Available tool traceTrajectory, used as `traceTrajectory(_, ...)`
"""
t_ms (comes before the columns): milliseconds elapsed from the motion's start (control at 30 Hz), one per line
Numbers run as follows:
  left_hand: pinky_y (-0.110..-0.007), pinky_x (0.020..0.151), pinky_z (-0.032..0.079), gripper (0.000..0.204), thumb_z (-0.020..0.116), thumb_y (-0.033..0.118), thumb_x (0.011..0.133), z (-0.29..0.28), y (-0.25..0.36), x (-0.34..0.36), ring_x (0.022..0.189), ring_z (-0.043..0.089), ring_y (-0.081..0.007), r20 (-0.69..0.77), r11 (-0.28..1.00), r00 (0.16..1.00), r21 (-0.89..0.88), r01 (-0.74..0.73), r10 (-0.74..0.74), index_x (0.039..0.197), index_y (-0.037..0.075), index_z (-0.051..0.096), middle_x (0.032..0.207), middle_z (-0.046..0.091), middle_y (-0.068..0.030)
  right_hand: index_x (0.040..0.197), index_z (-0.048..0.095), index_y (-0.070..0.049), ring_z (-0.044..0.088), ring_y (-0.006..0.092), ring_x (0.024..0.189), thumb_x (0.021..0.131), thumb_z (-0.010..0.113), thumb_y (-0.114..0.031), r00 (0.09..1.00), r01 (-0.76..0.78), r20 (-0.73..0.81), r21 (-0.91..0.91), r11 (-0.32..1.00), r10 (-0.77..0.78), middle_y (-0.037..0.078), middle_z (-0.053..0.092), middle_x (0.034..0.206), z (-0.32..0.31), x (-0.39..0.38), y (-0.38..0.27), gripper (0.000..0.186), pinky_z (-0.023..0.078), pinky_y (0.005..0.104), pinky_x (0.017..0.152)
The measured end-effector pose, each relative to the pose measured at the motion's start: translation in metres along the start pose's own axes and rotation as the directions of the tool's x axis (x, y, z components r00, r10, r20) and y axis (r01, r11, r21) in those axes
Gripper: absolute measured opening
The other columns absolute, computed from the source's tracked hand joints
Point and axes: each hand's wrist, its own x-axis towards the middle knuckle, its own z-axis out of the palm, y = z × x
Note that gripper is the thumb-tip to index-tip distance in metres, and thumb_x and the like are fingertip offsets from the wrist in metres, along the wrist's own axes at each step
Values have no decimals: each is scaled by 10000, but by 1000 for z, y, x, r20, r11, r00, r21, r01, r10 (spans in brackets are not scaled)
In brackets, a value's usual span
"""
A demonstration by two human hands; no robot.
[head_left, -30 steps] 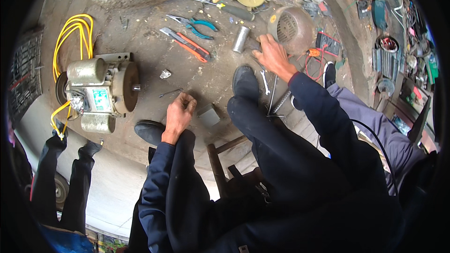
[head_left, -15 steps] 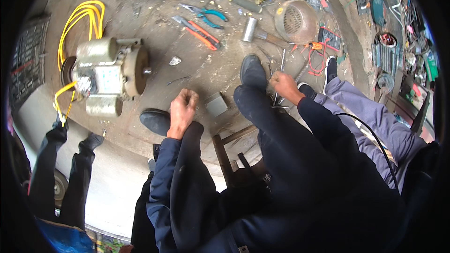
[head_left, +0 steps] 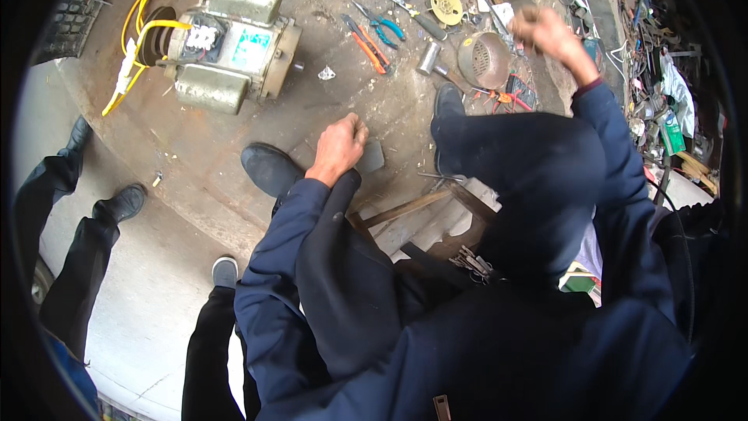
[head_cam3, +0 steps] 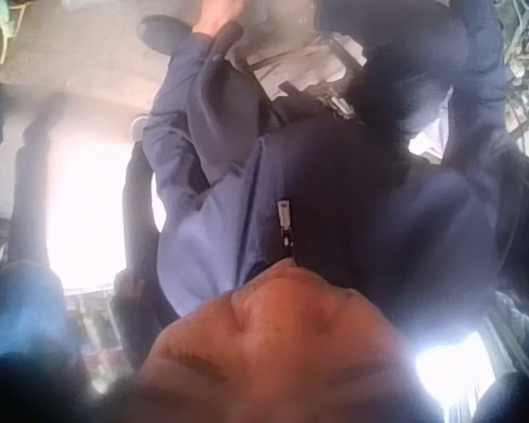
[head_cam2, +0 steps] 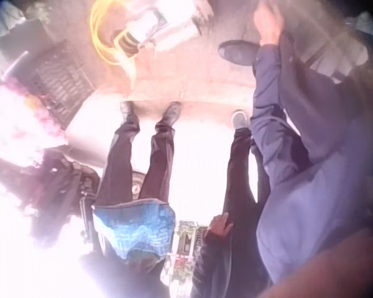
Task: The person repairs an electric motor by connecting wires to the terminal block using a screwdriver, then installs a pulley onto the shaft and secures it with a hammer. The person uses a screwdriver and hammer to complete the assembly.
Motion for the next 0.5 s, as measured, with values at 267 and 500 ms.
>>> traceTrajectory(267,-468,821,568,254,692,273,1012,-2,-12,5,888,735,-380,-58,978,980,-97,187,-193,1057,25,715,927,759,-211,806,717,55,683,209,561,915,720,-167,762,404,643,-371,837,-83,127,698,694,83,44,-60,247,551,362,508)
traceTrajectory(500,-445,822,579,263,696,279,1015,-5,-27,0,885,764,-370,-73,939,948,-181,292,-309,1049,20,728,919,773,-207,1033,719,24,739,489,938,902,792,-306,751,508,573,-183,842,-328,270,760,971,322,-26,20,363,604,559,814)
